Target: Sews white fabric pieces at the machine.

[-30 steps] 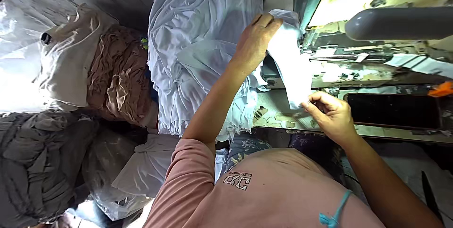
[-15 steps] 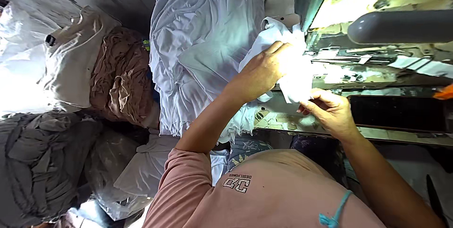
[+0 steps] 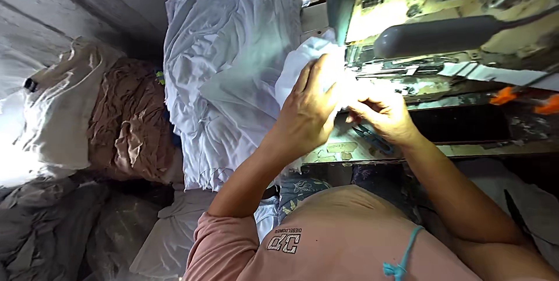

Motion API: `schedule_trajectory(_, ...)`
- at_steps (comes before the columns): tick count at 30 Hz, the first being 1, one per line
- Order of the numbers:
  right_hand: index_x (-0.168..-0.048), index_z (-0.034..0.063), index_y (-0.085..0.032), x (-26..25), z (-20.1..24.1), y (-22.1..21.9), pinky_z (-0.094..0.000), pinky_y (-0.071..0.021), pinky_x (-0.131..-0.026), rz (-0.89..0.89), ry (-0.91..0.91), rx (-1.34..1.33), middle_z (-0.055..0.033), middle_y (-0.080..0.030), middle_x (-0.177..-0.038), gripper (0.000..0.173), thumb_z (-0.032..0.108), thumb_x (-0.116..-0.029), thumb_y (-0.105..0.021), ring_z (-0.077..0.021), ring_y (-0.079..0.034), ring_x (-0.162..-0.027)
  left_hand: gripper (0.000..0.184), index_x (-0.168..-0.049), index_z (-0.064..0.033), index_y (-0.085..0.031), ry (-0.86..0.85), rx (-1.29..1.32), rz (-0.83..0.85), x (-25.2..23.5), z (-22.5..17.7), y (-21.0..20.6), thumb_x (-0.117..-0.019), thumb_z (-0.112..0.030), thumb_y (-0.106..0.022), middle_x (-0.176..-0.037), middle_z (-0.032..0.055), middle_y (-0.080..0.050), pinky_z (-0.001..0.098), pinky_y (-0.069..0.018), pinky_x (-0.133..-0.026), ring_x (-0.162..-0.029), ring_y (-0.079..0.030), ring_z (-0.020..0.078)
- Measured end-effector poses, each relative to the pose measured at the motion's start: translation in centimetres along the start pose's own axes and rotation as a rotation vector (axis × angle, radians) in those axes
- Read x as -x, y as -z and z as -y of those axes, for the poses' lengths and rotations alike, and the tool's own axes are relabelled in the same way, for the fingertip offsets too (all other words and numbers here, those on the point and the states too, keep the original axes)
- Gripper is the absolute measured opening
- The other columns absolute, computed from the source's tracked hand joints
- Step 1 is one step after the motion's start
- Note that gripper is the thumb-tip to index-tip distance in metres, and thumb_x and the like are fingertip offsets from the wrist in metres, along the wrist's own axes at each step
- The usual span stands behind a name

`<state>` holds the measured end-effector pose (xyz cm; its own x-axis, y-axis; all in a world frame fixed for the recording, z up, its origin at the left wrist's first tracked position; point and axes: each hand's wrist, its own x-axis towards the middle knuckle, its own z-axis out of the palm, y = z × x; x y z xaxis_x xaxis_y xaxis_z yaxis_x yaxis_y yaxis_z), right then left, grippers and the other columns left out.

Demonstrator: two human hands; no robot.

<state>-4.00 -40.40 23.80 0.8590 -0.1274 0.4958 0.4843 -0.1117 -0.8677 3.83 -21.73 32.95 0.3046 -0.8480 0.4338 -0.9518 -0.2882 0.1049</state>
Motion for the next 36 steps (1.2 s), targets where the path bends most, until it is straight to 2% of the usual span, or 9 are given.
schedule_trajectory(4,-0.095,0.0016,-0.067,0.1,0.3,0.3,-0.0204,-0.0581,-0.062,0.021,-0.019,0.047,0.0003,-0.067,-0.079,0.009,0.007,-0.1002,-0.062,-0.0036,-0.065,-0.065,0.03,-0.109,0.0036,-0.072,-0.029,0.117,-0.168,0.8,0.9,0.2,-0.0866,-0.014,-0.061,-0.135,0.0318,-0.058,0.0469,-0.0465,-0.108,-0.13,-0.055,0.0414)
schedule_trajectory(8,-0.092,0.0035,-0.066,0.3,1.0,-0.1,-0.0194,-0.0564,-0.059,0.015,-0.043,0.134,0.0,-0.065,-0.075,0.012,0.01,-0.1012,-0.062,-0.0044,-0.064,-0.063,0.041,-0.129,0.0031,-0.064,0.254,0.147,-0.101,0.7,7.0,-1.9,-0.0909,-0.004,-0.052,-0.147,0.0261,-0.051,0.0532,-0.0409,-0.111,-0.136,-0.049,0.041)
schedule_trajectory(11,-0.095,0.0042,-0.065,0.5,1.1,-0.3,-0.0188,-0.057,-0.061,0.022,-0.054,0.152,0.0011,-0.066,-0.079,0.01,0.01,-0.1019,-0.061,-0.0032,-0.065,-0.066,0.022,-0.113,0.0054,-0.067,0.362,0.284,-0.14,1.5,8.3,-3.1,-0.0953,-0.001,-0.055,-0.112,0.0218,-0.068,0.0388,-0.0552,-0.083,-0.095,-0.068,0.0261)
schedule_trajectory(13,-0.096,0.0037,-0.067,0.8,1.0,-0.3,-0.0184,-0.057,-0.063,0.033,-0.046,0.161,0.0014,-0.067,-0.081,0.009,0.01,-0.1014,-0.062,-0.0022,-0.065,-0.069,0.017,-0.104,0.0058,-0.068,0.352,0.3,-0.197,2.0,7.8,-2.2,-0.0956,0.0,-0.054,-0.094,0.017,-0.068,0.0302,-0.0529,-0.07,-0.076,-0.063,0.0177)
schedule_trajectory(19,-0.098,0.0031,-0.067,2.5,2.3,-1.7,-0.0174,-0.0589,-0.068,0.085,-0.071,0.167,0.0036,-0.068,-0.088,0.009,0.009,-0.1009,-0.06,0.0002,-0.067,-0.075,0.007,-0.092,0.0086,-0.066,0.157,0.452,-0.293,4.2,3.7,1.8,-0.0876,0.004,-0.065,-0.083,0.0149,-0.069,0.0269,-0.0562,-0.07,-0.073,-0.067,0.0138)
schedule_trajectory(25,-0.105,0.0183,-0.072,5.2,4.7,-1.8,-0.0199,-0.0608,-0.071,0.15,-0.082,-0.099,0.011,-0.073,-0.092,0.008,0.019,-0.0979,-0.068,-0.0009,-0.069,-0.078,0.007,-0.088,0.0039,-0.069,-0.035,0.516,-0.181,6.3,-0.7,2.5,-0.0859,-0.003,-0.069,-0.089,0.0154,-0.07,0.034,-0.0548,-0.085,-0.091,-0.068,0.0208)
schedule_trajectory(30,-0.111,0.024,-0.075,6.3,5.0,-1.3,-0.0193,-0.0616,-0.072,0.074,-0.087,-0.195,0.0123,-0.076,-0.098,0.015,0.019,-0.0972,-0.07,-0.0012,-0.072,-0.081,0.054,-0.121,-0.0083,-0.07,-0.198,0.255,-0.127,6.1,-1.8,-1.9,-0.0866,-0.05,-0.071,-0.131,0.016,-0.066,0.061,-0.0238,-0.12,-0.136,-0.05,0.0369)
schedule_trajectory(34,-0.099,0.0242,-0.076,6.4,5.4,-0.9,-0.0181,-0.0596,-0.078,0.043,0.03,-0.054,0.0128,-0.072,-0.1,0.007,0.025,-0.099,-0.069,0.0001,-0.069,-0.088,0.027,-0.113,-0.0088,-0.075,-0.003,-0.051,-0.159,4.9,0.2,-6.3,-0.0862,-0.011,-0.069,-0.142,0.0241,-0.059,0.0752,-0.0147,-0.116,-0.145,-0.037,0.051)
schedule_trajectory(36,-0.096,0.0196,-0.076,6.5,4.9,-0.5,-0.0183,-0.0584,-0.081,0.043,0.059,-0.013,0.0083,-0.071,-0.105,0.009,0.024,-0.0994,-0.069,-0.0014,-0.068,-0.094,0.017,-0.1,-0.0055,-0.075,0.119,-0.151,-0.32,4.2,1.2,-5.2,-0.0899,-0.002,-0.063,-0.131,0.023,-0.066,0.0735,-0.0243,-0.114,-0.136,-0.051,0.0483)
